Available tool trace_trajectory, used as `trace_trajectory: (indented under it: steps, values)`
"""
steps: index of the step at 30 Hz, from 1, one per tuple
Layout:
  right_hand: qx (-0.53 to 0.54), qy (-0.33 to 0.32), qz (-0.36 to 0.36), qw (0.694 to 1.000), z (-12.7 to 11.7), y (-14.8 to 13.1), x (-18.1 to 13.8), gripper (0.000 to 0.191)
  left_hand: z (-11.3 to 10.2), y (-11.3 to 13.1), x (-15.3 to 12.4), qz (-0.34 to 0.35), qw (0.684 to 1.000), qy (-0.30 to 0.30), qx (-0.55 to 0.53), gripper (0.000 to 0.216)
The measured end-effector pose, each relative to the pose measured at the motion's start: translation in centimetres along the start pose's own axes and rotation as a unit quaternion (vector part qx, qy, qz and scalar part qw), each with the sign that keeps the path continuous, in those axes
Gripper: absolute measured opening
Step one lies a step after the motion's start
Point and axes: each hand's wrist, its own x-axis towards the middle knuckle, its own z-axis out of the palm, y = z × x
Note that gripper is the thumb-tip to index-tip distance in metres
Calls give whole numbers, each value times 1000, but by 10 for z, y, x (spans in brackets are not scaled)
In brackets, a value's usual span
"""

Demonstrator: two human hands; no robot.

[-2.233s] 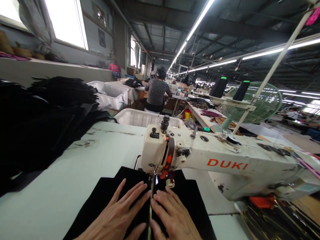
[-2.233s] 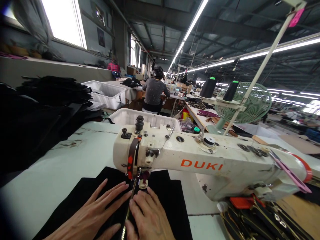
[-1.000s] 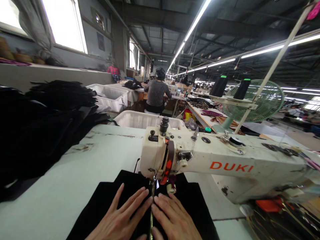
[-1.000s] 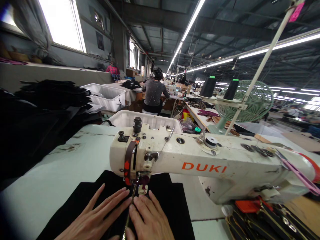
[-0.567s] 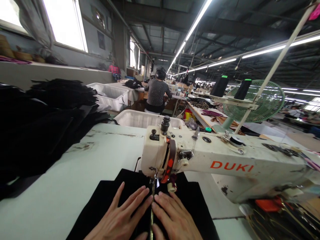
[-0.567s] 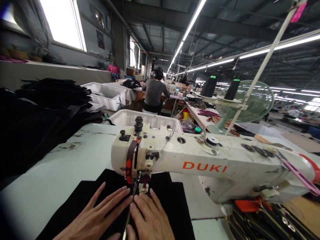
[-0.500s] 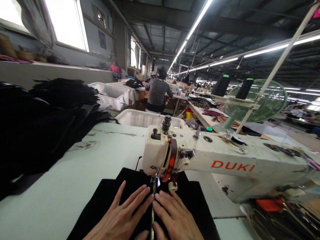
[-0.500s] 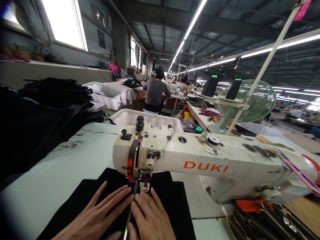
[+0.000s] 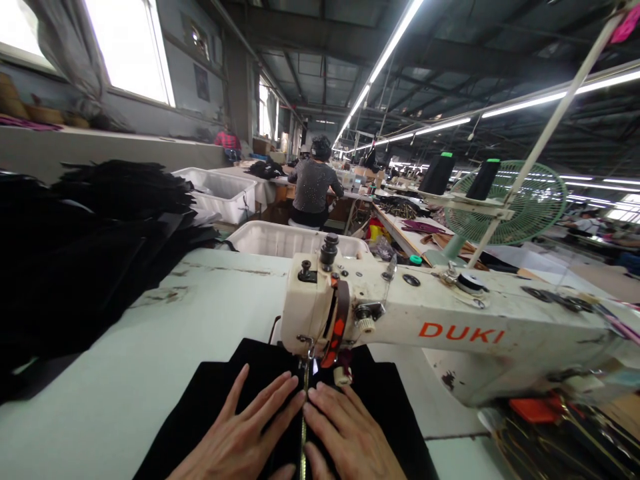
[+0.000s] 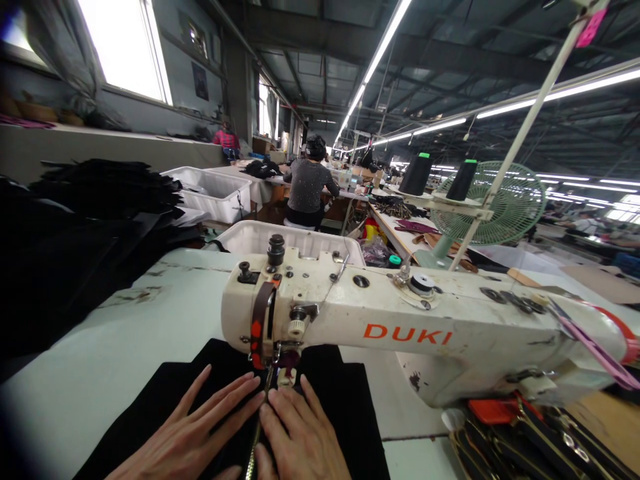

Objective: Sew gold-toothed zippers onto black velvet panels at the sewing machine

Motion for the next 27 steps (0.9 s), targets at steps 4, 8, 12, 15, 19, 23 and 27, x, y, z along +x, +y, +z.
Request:
trace_trajectory:
  steps: [4, 8, 12, 15, 19, 23, 27]
  values:
    - [-4, 20, 16, 1000, -5, 2, 7, 28, -2, -3, 7, 0, 999, 2, 32, 63]
    - [-7, 27, 16, 999, -5, 1, 9, 29, -3, -3, 8, 14, 999, 6, 39, 63]
    - [-6, 36, 24, 999, -6, 0, 10, 29, -2, -4, 8, 8, 999, 11, 37, 63]
    - [-12, 44, 31, 998, -6, 0, 12, 30, -1, -5, 9, 6, 999, 14, 37, 62]
    - [-16, 46, 29, 998, -6, 1, 14, 30, 2, -5, 10, 2, 999, 19, 39, 59]
    - [-14, 49, 23, 998, -6, 1, 15, 31, 7, -7, 7, -14, 1000, 21, 12, 60]
    - [-3, 40, 13, 999, -3, 4, 13, 33, 14, -8, 1, -38, 999, 1, -32, 63]
